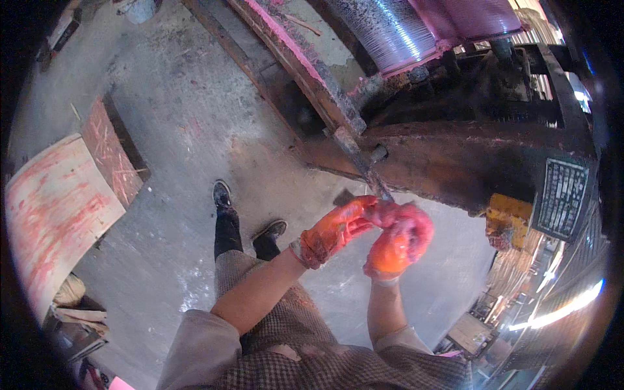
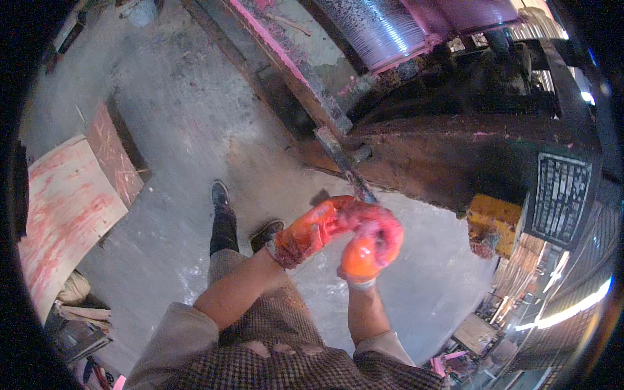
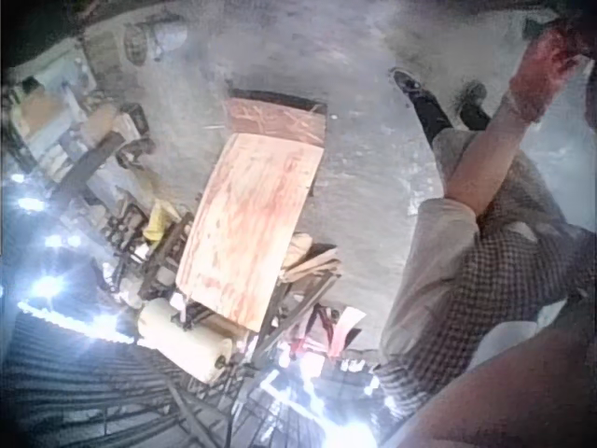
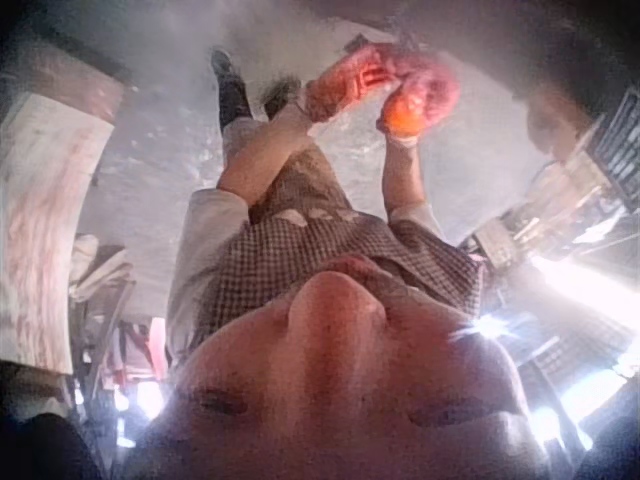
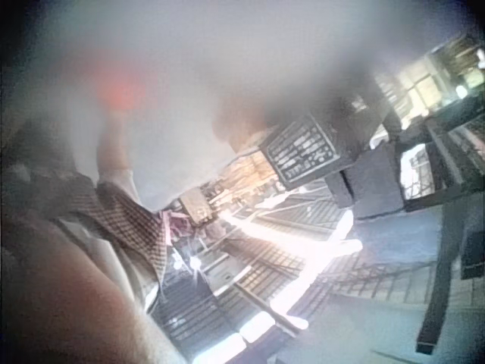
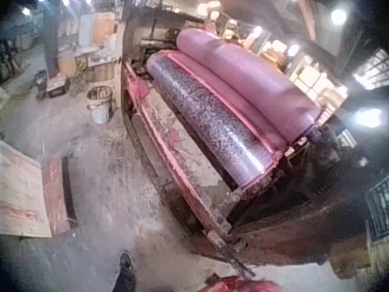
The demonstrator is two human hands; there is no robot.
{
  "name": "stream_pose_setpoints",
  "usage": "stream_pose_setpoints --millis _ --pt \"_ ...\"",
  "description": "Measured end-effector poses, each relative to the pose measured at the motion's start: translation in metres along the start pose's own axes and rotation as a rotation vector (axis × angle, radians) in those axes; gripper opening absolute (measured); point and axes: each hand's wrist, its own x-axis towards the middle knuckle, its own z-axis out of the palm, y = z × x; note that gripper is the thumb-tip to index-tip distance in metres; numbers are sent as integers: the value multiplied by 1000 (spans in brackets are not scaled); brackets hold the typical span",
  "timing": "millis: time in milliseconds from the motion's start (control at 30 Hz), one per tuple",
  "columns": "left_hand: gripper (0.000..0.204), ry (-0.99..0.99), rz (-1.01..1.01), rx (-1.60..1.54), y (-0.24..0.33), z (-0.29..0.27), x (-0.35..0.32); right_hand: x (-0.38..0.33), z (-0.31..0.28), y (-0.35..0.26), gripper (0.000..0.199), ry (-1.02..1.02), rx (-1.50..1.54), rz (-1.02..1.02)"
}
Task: The person scrapes pink residue from a metal bar and the surface of large industrial rollers using a metal tool and then wipes the bar with a cloth.
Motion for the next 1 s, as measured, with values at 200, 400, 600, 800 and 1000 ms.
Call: stream_pose_setpoints --millis 200,400,600,800,1000 --pt "53 200 -129 217 -16 14 32 36 3 -6 28 59 78 -137" --pt "71 340 6 -77 -6 -9 19 30 10 22 25 313 15 -182" --pt "71 508 839 1869 53 43 5 40 27 -5 18 77 224 -98" --pt "82 -156 505 1695 76 58 5 15 5 2 41 -313 -75 -25" --pt "50 256 313 1107 95 34 15 -11 -26 36 67 18 -252 -46"
